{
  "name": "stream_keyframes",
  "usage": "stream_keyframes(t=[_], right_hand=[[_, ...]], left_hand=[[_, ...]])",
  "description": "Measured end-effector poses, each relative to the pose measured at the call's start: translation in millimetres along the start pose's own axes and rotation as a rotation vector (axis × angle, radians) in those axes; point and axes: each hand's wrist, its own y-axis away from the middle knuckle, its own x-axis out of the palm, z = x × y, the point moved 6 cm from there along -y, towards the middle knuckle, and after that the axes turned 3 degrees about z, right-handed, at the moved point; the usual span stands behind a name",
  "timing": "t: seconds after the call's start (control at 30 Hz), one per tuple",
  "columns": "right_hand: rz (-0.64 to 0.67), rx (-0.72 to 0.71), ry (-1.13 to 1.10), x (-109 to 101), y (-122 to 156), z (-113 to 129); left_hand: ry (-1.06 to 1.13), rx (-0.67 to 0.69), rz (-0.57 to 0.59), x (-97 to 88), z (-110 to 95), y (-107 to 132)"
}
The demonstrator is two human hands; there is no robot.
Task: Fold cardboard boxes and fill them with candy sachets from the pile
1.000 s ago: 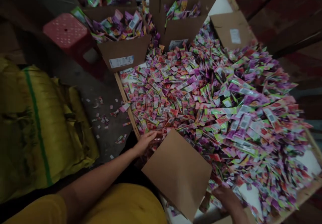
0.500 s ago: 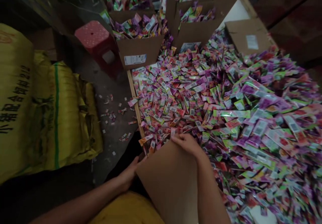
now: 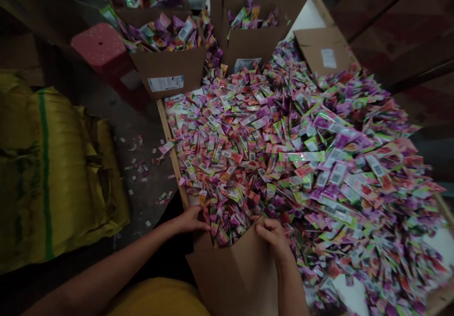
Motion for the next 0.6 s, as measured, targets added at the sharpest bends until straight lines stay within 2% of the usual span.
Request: stream_keyframes(t=[0.07, 0.2, 0.3, 0.37, 0.43, 0.5, 0.6], right_hand=[[0.01, 0.016, 0.011, 1.6, 0.3, 2.7], [0.119, 0.075, 0.112, 21.2, -6.6, 6.9], [0.156, 0.0, 0.326, 36.9, -18.3, 10.5], [0.04, -0.148, 0.453, 36.6, -26.2, 18.0], [-0.088, -0.253, 0.514, 29.9, -30.3, 23.9], [-0.117, -0.234, 0.484, 21.9, -32.4, 23.1], [-0.024, -0.124, 0.358, 15.3, -30.6, 18.3]], left_hand=[[-0.175, -0.024, 0.052, 8.6, -9.3, -7.4], [-0.544, -0.05, -0.007, 34.0, -17.1, -16.3], [-0.476, -0.048, -0.001, 51.1, -6.1, -16.3], [-0.357, -0.019, 0.015, 54.6, 2.6, -13.7], [-0.261, 0.072, 0.025, 52.7, 4.5, -9.6], [-0.189, 0.151, 0.023, 49.1, 2.6, -5.3], [-0.209, 0.155, 0.012, 48.5, 0.4, -2.4]])
